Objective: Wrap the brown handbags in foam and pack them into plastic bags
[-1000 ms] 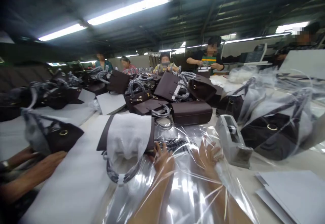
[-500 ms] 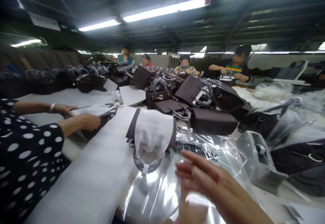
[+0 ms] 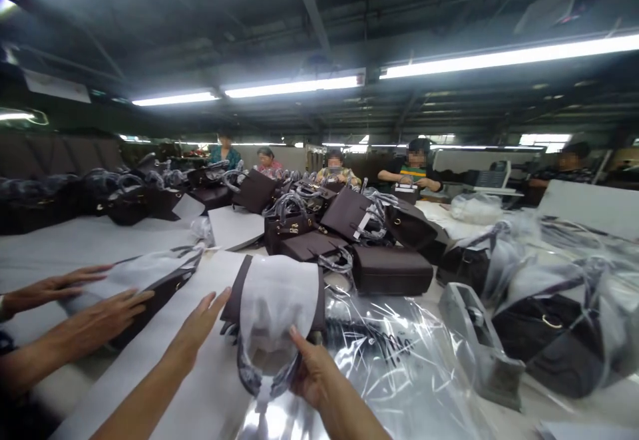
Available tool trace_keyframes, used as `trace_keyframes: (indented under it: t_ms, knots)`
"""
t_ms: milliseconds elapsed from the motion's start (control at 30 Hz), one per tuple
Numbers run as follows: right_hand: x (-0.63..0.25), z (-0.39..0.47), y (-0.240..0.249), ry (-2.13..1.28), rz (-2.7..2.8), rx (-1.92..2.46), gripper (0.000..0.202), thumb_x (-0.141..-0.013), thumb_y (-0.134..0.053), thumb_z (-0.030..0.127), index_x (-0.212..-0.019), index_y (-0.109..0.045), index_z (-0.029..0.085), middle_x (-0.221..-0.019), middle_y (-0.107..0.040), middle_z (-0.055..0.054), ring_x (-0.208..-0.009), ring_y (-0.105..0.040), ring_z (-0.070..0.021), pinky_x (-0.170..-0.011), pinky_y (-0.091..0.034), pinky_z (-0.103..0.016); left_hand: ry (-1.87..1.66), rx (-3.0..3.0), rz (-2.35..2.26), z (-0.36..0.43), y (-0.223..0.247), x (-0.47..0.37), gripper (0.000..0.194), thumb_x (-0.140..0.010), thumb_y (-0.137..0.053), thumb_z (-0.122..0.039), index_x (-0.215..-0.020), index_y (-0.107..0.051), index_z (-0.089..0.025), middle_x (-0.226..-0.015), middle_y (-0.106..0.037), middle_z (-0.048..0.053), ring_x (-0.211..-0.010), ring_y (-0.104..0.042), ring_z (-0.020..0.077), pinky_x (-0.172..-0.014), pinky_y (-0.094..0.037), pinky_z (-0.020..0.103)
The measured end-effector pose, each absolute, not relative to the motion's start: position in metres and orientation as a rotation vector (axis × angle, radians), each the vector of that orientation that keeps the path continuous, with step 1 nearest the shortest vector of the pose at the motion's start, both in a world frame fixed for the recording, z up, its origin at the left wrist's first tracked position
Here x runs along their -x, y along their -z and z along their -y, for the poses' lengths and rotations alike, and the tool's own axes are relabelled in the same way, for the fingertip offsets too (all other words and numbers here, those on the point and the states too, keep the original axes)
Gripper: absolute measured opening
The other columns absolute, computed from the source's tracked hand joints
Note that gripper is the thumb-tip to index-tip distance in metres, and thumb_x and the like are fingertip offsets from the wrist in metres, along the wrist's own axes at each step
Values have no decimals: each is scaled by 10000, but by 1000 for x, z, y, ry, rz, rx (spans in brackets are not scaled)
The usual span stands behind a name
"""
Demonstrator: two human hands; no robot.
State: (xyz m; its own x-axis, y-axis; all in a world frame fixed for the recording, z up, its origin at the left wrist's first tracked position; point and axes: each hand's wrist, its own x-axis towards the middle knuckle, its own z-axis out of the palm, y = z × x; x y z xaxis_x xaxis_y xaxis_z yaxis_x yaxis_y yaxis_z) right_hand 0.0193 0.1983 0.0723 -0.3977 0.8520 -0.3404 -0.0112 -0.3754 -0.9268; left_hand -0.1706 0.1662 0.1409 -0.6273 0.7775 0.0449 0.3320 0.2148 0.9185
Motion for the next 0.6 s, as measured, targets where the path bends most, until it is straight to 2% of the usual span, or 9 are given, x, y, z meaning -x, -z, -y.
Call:
trace_keyframes:
  t_ms: [67,133,200,300,367,467,533,600]
  knots:
    - [-8,-199,-80,-1869,1020,1330,355,-887,-403,437,-677,-458,157,-483,-500,-3,-383,-510,-115,-433,-457,-251,-1357,-980,-1965,-181,-138,170,536,-710,-504,-582,-1054,-568,-177,-982,-643,125,-956,-584,306,-723,-472,428]
    - [-2,-201,-88,-1847,876,1398,271,-899,-425,322,-693,-458,149,-481,-491,16,-363,-478,-90,-405,-424,-215,-1352,-934,-1878,-187,-133,162,528,-681,-519,-583,-1049,-571,-209,-843,-660,82,-773,-618,260,-591,-478,379]
    - [0,-201,-96,-1806,784,1403,195,-884,-461,225,-709,-467,139,-496,-497,35,-365,-464,-68,-390,-394,-180,-1382,-911,-1846,-189,-132,155,511,-677,-521,-546,-1061,-562,-212,-807,-647,70,-710,-601,230,-523,-458,329]
    - [-8,-198,-110,-1743,709,1357,123,-835,-532,159,-723,-499,121,-524,-506,61,-373,-444,-44,-367,-352,-148,-1454,-926,-1816,-185,-144,145,443,-682,-517,-474,-1020,-577,-194,-799,-623,56,-680,-569,182,-505,-437,268]
    - [-20,-193,-123,-1703,680,1291,70,-773,-580,94,-745,-520,117,-549,-534,58,-382,-450,-41,-364,-347,-143,-1520,-959,-1776,-180,-159,133,446,-689,-512,-469,-1046,-567,-208,-825,-614,33,-678,-560,150,-529,-443,244]
    - [-52,-179,-155,-1606,657,1122,204,-691,-615,16,-828,-538,146,-649,-608,41,-429,-502,-43,-408,-399,-142,-1631,-1063,-1637,-166,-192,105,469,-724,-502,-493,-1125,-534,-252,-944,-616,5,-769,-576,131,-646,-480,248]
    - [-82,-165,-186,-1549,643,1026,198,-725,-609,59,-869,-535,172,-731,-638,30,-498,-557,-59,-460,-456,-158,-1733,-1270,-1393,-149,-214,82,467,-764,-509,-473,-1187,-500,-275,-1069,-598,7,-908,-577,146,-781,-480,278]
    - [-121,-145,-216,-1527,616,951,80,-804,-534,126,-867,-539,176,-793,-655,-5,-636,-630,-123,-518,-522,-228,-1803,-1518,-1090,-128,-226,60,478,-830,-460,-453,-1281,-400,-307,-1231,-520,11,-1034,-549,165,-887,-447,315]
